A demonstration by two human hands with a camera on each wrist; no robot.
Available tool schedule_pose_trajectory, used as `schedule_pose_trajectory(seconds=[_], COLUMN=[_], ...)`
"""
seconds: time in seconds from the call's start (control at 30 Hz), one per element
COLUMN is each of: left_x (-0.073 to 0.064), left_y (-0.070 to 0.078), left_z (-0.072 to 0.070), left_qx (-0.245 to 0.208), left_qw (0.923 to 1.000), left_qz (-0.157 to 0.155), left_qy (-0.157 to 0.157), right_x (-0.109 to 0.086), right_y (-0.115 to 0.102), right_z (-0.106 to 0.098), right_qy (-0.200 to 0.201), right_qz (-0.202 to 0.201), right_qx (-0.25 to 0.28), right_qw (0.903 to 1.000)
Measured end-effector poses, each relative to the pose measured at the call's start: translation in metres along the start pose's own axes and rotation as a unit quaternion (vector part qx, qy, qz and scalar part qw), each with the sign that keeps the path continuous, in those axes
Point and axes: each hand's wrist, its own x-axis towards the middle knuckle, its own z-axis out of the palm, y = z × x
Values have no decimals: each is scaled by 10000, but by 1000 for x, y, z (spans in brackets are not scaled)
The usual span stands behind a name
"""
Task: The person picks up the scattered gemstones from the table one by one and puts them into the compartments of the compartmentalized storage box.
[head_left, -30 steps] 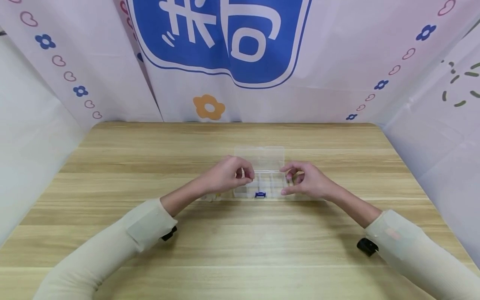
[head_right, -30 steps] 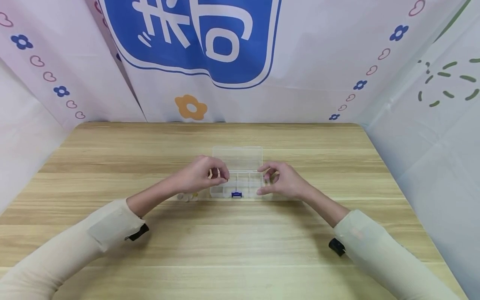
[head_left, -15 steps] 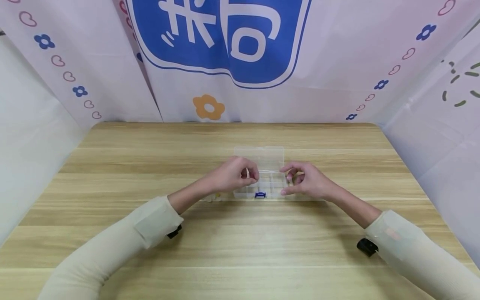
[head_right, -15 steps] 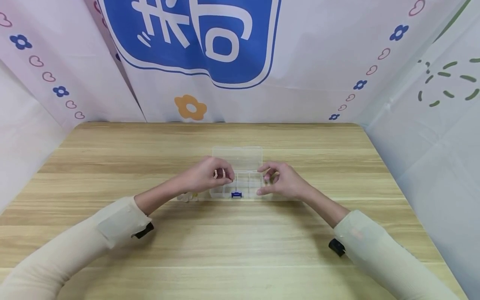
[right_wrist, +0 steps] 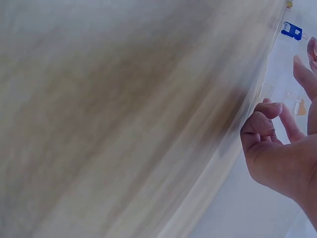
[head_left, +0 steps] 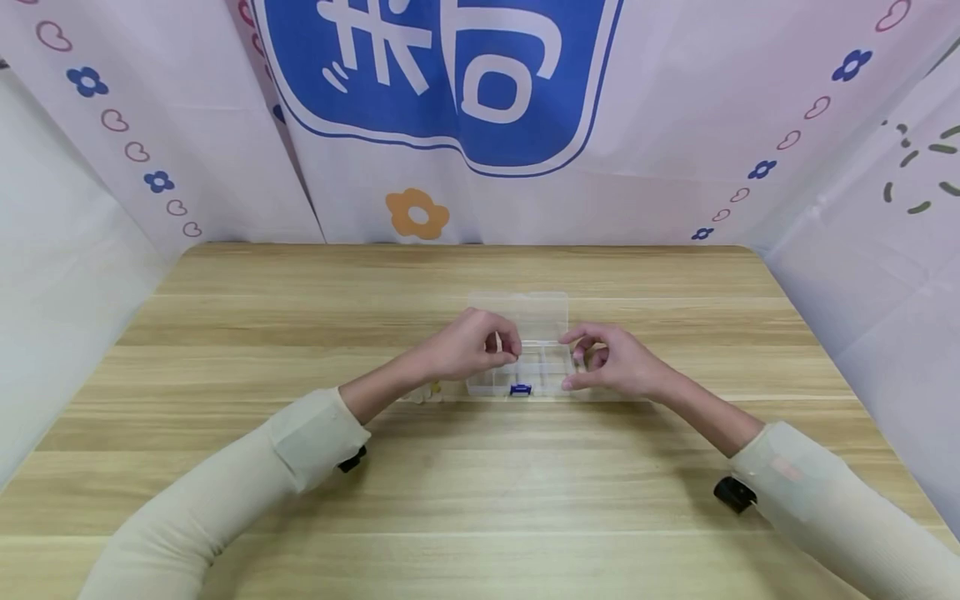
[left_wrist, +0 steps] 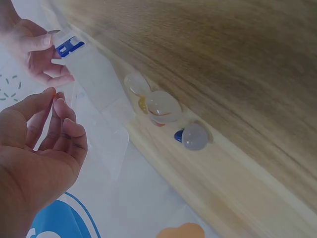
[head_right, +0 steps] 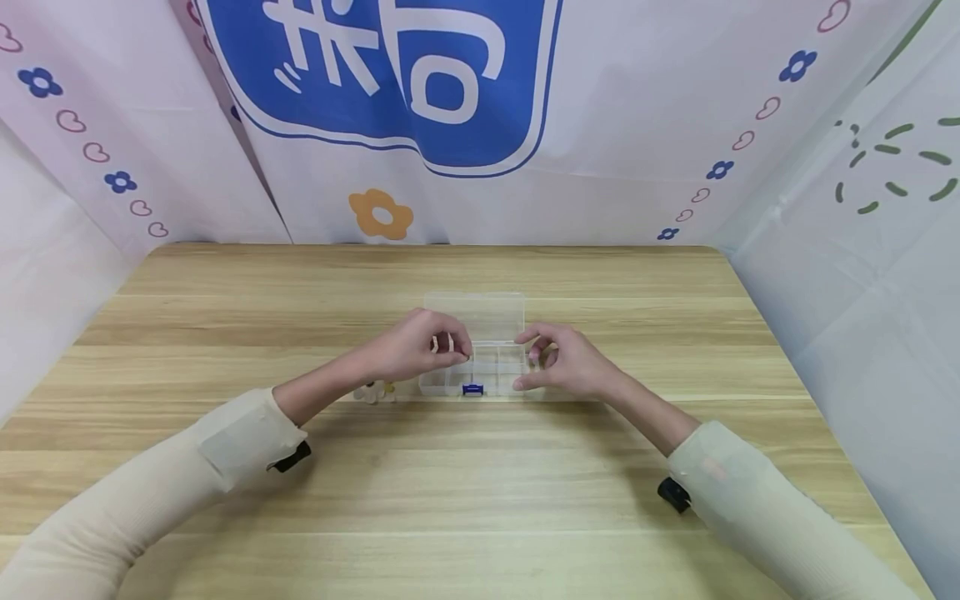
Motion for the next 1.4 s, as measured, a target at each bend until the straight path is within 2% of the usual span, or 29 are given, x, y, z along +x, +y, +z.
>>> schedule_pose_trajectory(seconds=[0.5, 0.83, 1.17, 1.4], left_x=[12, 18, 21, 25], left_y=[-1, -2, -4, -4], left_z=[4, 10, 16, 21], left_qx=[15, -67, -12, -7], left_qw=[9999, 9997, 10000, 9998], left_qz=[-34, -145, -96, -176], left_qy=[-109, -181, 6, 113], right_x=[1, 0, 0, 0], right_y=[-1, 0, -2, -3], right_z=[0, 0, 0, 0], right_qy=[78, 70, 81, 68], right_qz=[45, 49, 78, 81], right_qx=[-110, -4, -93, -117], right_qw=[9999, 10000, 9999, 9999])
